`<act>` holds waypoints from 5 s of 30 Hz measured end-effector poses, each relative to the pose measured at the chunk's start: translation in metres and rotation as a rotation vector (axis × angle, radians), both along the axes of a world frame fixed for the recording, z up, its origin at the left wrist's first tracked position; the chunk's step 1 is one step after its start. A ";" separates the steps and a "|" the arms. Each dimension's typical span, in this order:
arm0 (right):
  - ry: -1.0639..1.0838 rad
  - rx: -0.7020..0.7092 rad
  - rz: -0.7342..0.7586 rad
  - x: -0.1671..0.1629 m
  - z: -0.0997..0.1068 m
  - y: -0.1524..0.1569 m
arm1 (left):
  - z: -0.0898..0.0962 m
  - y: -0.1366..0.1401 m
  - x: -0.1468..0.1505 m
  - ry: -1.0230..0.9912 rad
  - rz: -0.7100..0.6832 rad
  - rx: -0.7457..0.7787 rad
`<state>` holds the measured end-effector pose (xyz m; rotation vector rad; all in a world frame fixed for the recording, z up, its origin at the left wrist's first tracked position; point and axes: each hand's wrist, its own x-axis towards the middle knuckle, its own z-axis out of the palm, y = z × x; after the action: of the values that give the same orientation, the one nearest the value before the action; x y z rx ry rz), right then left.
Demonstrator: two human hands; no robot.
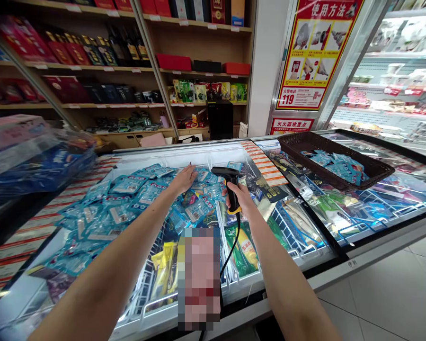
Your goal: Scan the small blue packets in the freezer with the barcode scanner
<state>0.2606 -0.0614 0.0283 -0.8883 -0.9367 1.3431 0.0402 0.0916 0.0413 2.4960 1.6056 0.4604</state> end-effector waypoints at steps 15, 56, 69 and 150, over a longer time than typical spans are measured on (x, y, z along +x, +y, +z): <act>0.000 0.018 0.023 0.002 -0.002 0.002 | 0.023 0.004 -0.001 0.209 0.019 -0.110; -0.304 0.162 0.271 -0.026 0.028 -0.036 | -0.036 -0.112 -0.045 -0.942 0.063 0.083; -0.313 0.154 0.298 -0.028 0.030 -0.038 | -0.040 -0.110 -0.043 -0.838 0.117 0.123; -0.168 0.009 0.070 -0.005 0.013 -0.014 | -0.019 -0.146 -0.021 -0.096 -0.075 0.145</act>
<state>0.2554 -0.0750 0.0415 -0.9803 -1.1110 1.3378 0.0194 -0.0543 0.0221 2.5827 1.4884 0.6976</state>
